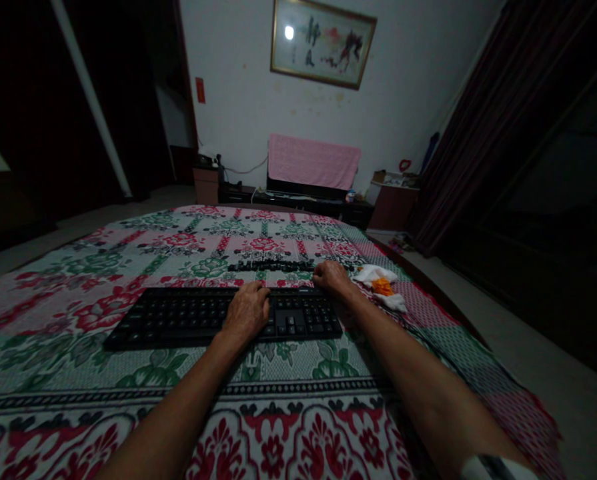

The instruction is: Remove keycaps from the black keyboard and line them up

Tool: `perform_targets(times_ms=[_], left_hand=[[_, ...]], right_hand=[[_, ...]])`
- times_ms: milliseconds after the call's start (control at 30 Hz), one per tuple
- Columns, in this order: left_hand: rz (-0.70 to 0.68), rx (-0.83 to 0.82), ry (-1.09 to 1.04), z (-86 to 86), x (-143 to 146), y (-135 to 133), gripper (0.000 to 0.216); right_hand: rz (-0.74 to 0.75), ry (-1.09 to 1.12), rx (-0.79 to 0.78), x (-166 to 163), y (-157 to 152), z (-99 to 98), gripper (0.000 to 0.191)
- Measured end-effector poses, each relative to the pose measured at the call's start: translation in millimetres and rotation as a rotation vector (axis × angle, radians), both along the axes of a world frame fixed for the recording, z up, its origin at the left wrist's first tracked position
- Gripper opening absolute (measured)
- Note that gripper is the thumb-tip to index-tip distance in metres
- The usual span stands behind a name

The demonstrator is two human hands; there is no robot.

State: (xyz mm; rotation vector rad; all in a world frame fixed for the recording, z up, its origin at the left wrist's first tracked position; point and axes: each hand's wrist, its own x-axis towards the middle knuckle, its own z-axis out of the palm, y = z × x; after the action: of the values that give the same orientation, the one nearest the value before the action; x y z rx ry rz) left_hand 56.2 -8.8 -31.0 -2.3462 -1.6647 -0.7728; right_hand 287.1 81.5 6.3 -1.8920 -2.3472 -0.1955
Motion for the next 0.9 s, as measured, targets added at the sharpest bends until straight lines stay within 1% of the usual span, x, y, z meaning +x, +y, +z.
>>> perform_targets(times_ms=[133, 300, 367, 667, 900], left_hand=[[-0.003, 0.001, -0.021, -0.7, 0, 1, 0.025], [-0.003, -0.001, -0.019, 0.0, 0, 0, 0.026], [-0.001, 0.0, -0.013, 0.5, 0, 0, 0.026], [0.009, -0.002, -0.025, 0.2, 1, -1, 0.025], [0.003, -0.02, -0.015, 2.8, 1, -2, 0.025]], right_hand=[[-0.086, 0.022, -0.018, -7, -2, 2.7, 0.025], [-0.258, 0.09, -0.09, -18, -1, 5.5, 0.023], [-0.296, 0.115, -0.102, -20, 0, 5.6, 0.024], [-0.297, 0.079, -0.061, -25, 4, 10.4, 0.027], [-0.297, 0.095, -0.058, -22, 4, 8.5, 0.026]])
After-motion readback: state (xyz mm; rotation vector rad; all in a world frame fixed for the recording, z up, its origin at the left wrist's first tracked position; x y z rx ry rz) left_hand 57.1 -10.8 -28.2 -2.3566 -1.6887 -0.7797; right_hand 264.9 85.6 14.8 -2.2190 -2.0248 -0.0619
